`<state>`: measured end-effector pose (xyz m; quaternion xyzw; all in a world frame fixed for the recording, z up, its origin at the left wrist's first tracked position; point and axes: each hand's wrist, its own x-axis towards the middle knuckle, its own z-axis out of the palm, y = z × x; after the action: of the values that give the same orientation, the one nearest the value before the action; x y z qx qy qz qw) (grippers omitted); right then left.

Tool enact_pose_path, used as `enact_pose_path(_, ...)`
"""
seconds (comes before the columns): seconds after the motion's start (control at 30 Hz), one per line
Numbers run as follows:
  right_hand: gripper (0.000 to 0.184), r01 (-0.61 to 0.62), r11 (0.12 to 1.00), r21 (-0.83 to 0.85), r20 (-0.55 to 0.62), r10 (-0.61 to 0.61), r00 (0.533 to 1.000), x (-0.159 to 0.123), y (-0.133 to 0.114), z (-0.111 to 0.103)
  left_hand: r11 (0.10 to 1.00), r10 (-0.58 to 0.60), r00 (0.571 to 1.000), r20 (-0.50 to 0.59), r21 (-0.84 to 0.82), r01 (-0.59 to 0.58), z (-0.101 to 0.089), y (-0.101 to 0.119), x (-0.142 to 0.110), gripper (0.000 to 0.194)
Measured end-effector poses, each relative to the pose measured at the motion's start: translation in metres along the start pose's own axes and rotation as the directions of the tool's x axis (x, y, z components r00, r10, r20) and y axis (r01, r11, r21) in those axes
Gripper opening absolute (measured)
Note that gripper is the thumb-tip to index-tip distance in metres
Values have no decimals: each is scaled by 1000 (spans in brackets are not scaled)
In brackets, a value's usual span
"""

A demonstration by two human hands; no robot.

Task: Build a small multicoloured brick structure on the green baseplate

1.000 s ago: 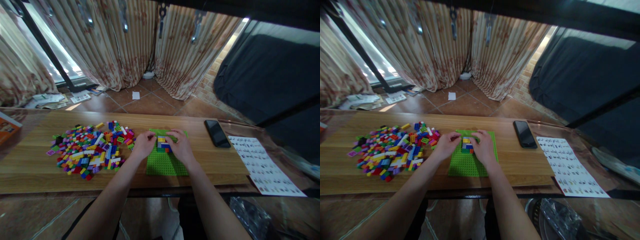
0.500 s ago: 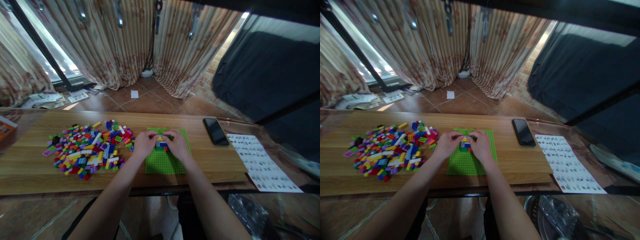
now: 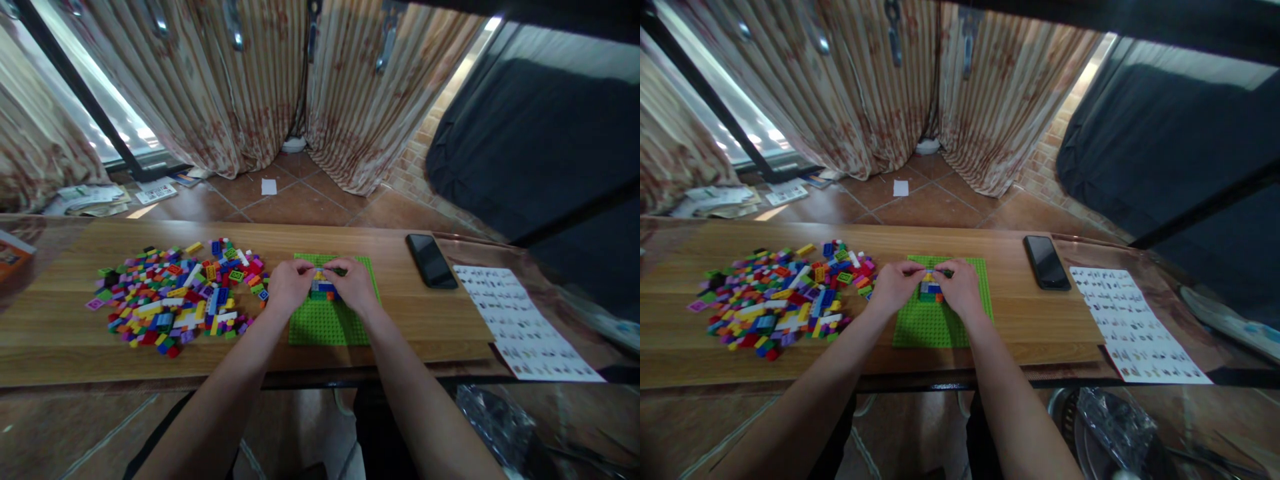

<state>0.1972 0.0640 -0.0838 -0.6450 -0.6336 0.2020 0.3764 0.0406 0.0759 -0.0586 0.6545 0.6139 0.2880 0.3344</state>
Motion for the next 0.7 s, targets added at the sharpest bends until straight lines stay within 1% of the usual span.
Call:
enact_pose_path(0.23, 6, -35, 999, -16, -8, 35, 999, 2, -2, 1, 999, -38, 999, -9, 26, 38, 2, 3, 0, 16)
enact_pose_path(0.4, 6, -21, 1000, 4, 6, 21, 1000, 1, -1, 0, 1000, -23, 1000, 5, 17, 23, 2, -2, 3, 16)
enact_pose_path(0.47, 7, -2, 999, 34, 25, 1, 1000, 0, 1, -1, 1000, 0, 1000, 24, -4, 1, 2, -4, 3, 17)
enact_pose_path(0.57, 14, 12, 991, 131, 20, -15, 1000, 1, 4, -3, 999, 20, 1000, 17, -36, -19, 1, -6, 3, 21)
enact_pose_path(0.63, 22, -22, 979, 203, -17, 26, 1000, 2, 5, -4, 998, 41, 999, 5, -49, -41, -3, -4, 2, 23)
enact_pose_path(0.7, 27, -66, 972, 227, -67, 83, 994, 4, 4, -5, 996, 65, 998, -6, -61, -65, -10, -1, 1, 24)
